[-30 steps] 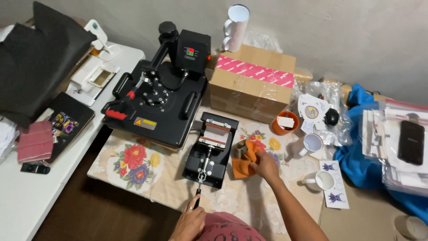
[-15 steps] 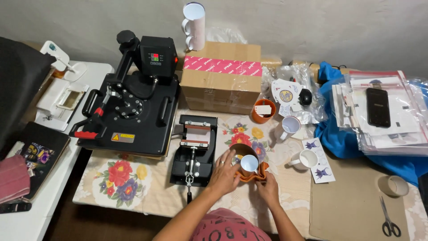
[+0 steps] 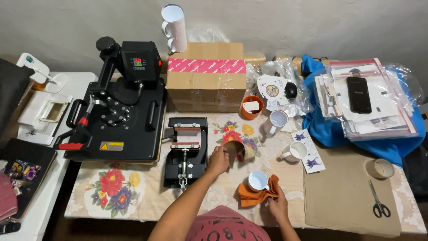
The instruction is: The person is preparing ceramic mugs for sublimation printing by carefully aligning printed designs and securing them with heat-resistant tape from a dispenser.
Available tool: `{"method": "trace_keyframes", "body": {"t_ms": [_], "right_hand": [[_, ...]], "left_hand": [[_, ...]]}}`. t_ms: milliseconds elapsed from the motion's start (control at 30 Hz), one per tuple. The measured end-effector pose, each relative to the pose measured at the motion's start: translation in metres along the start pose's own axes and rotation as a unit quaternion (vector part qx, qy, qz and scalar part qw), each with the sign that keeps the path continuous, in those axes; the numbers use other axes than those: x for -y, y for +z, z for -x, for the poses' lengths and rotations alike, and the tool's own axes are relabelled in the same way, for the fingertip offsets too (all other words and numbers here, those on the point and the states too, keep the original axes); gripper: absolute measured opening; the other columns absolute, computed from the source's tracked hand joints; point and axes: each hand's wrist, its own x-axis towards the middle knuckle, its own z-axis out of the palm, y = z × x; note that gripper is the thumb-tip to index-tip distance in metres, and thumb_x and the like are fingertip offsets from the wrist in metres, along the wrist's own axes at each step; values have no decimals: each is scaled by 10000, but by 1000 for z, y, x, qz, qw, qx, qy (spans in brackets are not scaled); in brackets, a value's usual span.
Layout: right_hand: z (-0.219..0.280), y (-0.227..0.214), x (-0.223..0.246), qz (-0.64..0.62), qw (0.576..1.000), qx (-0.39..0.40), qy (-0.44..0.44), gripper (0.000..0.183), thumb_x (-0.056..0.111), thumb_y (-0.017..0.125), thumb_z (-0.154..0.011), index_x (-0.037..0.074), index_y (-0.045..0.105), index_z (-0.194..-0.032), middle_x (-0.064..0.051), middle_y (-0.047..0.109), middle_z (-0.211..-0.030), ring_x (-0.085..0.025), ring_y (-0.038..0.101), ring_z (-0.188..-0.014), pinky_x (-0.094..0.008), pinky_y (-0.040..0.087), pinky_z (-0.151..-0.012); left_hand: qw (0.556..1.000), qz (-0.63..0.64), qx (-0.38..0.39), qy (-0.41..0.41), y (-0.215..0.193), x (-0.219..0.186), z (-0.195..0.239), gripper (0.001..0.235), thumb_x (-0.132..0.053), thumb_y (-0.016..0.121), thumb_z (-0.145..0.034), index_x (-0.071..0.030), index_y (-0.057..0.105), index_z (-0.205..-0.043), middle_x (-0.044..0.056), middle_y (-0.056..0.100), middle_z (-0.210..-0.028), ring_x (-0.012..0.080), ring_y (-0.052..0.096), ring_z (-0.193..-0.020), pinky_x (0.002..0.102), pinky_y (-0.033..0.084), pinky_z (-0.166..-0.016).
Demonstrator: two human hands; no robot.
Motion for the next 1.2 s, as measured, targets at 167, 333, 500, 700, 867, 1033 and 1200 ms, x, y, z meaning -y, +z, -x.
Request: {"method": "trace_keyframes", "body": {"t_ms": [167, 333, 500, 700, 867, 1033, 1200], "right_hand": [[21, -12, 9, -51, 994, 7, 92, 540, 60, 754, -915, 38, 755, -1455, -169, 826, -1385, -315, 708, -1253, -413, 520, -1029], [25, 1, -8, -99, 993, 18, 63, 477, -27, 731, -868, 13, 773, -1341, -161, 838, -1251, -285, 718, -1155, -392, 524, -1000], [34, 24, 17, -203, 975, 85, -31, 488, -20, 791, -868, 17, 775, -1354, -156, 819, -1329, -270, 707, -1228, -429, 546, -1072], [51, 64, 75, -234, 942, 230, -73, 559, -147, 657, -879, -5, 689, -1419, -181, 748, -1337, -293, 677, -1184, -469, 578, -994], [79, 131, 120, -244, 895, 346, -139, 632, 17, 893, -850, 4, 700, -1452, -175, 778, -1417, -305, 734, -1266, -498, 625, -1048], [141, 209, 152, -107, 899, 390, -169, 463, -52, 818, -825, 46, 702, -1262, -131, 742, -1172, -255, 670, -1045, -455, 569, -876], [214, 297, 132, -110, 877, 427, -187, 536, -99, 762, -658, 48, 686, -1169, -113, 703, -1083, -235, 608, -1014, -425, 510, -917]], "left_hand": [[971, 53, 218, -80, -44, -28, 38, 952, -482, 664, -1078, -288, 150, -1855, 127, 550, -1722, 338, 626, -1472, 469, 534, -1155], [978, 65, 183, -79, -53, -33, 110, 833, -465, 612, -1129, -274, 210, -1833, 89, 635, -1583, 275, 676, -1341, 455, 543, -1116], [972, 139, 182, -51, -37, 10, 186, 474, -384, 599, -1155, -207, 580, -1595, 76, 760, -1432, 248, 772, -1283, 413, 630, -1022], [975, 182, 109, -59, -43, 61, 266, 327, -399, 684, -1102, -164, 798, -1299, 17, 866, -1219, 156, 829, -1128, 323, 641, -958], [970, 229, -65, -45, -68, 100, 335, 178, -300, 775, -1079, -127, 813, -1092, 29, 870, -1039, 140, 827, -966, 326, 617, -853], [944, 237, -186, -132, -76, 164, 423, 134, -293, 741, -1045, -193, 817, -1090, -25, 856, -1038, 149, 809, -960, 328, 594, -868], [905, 243, -258, -235, -72, 222, 526, 146, -390, 733, -1037, -278, 820, -1072, -84, 882, -1053, 152, 826, -1001, 325, 603, -918]]}}
